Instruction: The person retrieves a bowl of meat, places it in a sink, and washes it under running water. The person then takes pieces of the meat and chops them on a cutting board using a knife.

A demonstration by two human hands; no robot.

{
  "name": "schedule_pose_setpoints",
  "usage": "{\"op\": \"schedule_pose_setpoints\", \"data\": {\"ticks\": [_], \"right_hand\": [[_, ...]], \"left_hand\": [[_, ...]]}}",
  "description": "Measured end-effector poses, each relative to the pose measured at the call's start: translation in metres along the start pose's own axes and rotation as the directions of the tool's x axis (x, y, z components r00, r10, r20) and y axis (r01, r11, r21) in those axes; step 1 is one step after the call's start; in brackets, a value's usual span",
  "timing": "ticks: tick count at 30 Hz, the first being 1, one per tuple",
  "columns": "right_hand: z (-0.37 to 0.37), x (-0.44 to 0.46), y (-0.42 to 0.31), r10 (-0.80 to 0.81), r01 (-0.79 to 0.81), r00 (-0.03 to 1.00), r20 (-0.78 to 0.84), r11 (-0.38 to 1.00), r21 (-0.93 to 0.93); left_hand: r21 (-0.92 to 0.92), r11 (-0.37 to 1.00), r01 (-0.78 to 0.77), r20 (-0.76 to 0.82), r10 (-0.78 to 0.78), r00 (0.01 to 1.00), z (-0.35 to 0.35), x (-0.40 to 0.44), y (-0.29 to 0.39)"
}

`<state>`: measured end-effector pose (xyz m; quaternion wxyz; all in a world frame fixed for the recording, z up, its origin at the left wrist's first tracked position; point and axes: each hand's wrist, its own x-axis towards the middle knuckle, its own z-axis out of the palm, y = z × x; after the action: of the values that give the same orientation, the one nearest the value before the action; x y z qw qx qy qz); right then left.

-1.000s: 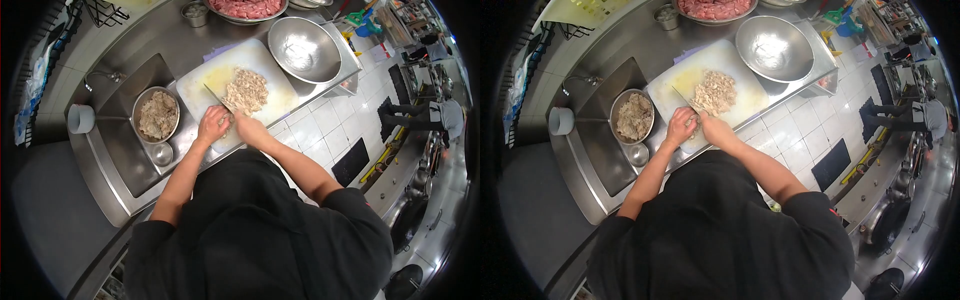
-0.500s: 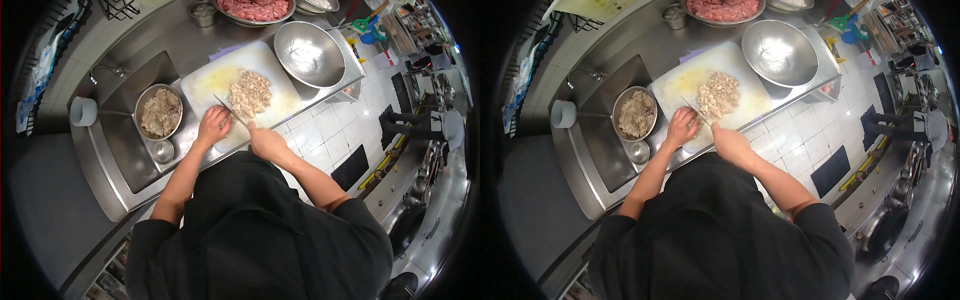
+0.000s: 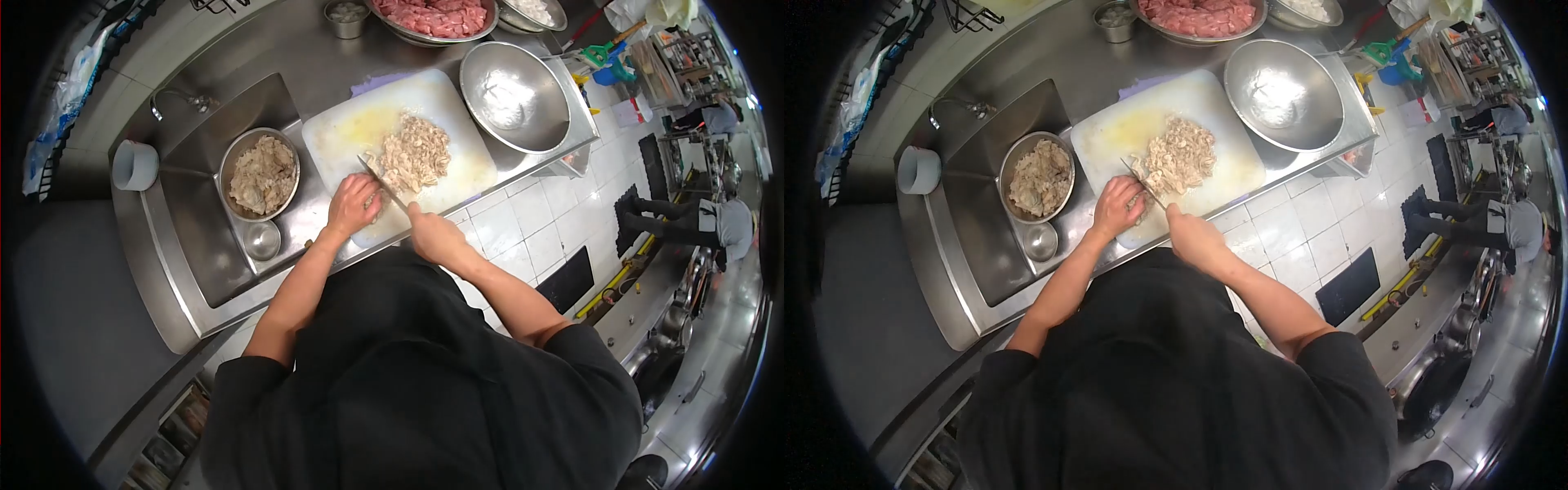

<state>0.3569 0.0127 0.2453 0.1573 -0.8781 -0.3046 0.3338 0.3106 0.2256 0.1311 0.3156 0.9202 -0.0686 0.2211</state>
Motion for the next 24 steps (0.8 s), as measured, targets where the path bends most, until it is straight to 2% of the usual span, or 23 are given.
{"op": "schedule_pose_setpoints", "data": {"ticks": [1,3,5,7,9,11,12,14,18,20,22,24], "right_hand": [[0.008,0.014,0.0,0.001,-0.001,1.0,0.0,1.0,-0.001],[0.035,0.055,0.005,-0.097,0.117,0.978,-0.186,0.988,0.101],[0.038,0.079,0.017,-0.125,0.158,0.968,-0.216,0.977,0.145],[0.029,0.08,0.019,-0.142,0.195,0.954,-0.264,0.963,0.186],[0.024,0.064,0.03,-0.047,0.07,0.975,-0.217,0.993,0.099],[0.015,0.044,0.026,-0.011,0.026,0.983,-0.183,0.997,0.076],[0.006,0.037,0.021,0.02,-0.013,0.987,-0.162,0.999,0.047],[-0.002,0.019,0.008,0.003,-0.001,0.993,-0.119,1.0,0.016],[-0.007,-0.015,-0.012,0.02,-0.018,0.999,0.03,0.998,-0.068],[0.024,0.009,-0.001,0.01,-0.01,1.0,0.013,0.998,-0.055],[0.042,0.044,0.001,-0.068,0.073,0.985,-0.16,0.997,0.026],[0.028,0.06,-0.001,-0.082,0.089,0.985,-0.151,0.995,0.041]], "left_hand": [[-0.005,1.0,0.004,0.01,-0.004,1.0,0.0,0.0,-0.001],[-0.014,1.0,0.005,0.027,-0.004,1.0,-0.001,-0.002,0.0],[-0.011,1.0,-0.01,0.042,0.011,0.999,-0.002,0.0,0.001],[-0.071,0.997,0.039,-0.015,-0.041,0.999,-0.003,0.004,0.002],[-0.072,0.997,0.017,-0.05,-0.021,0.999,-0.004,0.004,0.003],[-0.076,0.997,0.014,-0.076,-0.02,0.997,-0.008,-0.002,0.009],[-0.02,1.0,-0.023,-0.066,0.022,0.998,-0.011,0.001,0.01],[0.037,0.998,-0.058,-0.053,0.06,0.997,-0.012,0.001,0.008],[-0.016,1.0,-0.02,-0.051,0.019,0.999,-0.001,-0.004,0.001],[-0.025,1.0,-0.012,-0.047,0.011,0.999,0.001,-0.005,-0.001],[0.019,1.0,-0.019,-0.008,0.019,1.0,0.0,-0.006,0.0],[0.007,1.0,-0.025,-0.027,0.025,0.999,0.001,-0.005,0.0]]}}
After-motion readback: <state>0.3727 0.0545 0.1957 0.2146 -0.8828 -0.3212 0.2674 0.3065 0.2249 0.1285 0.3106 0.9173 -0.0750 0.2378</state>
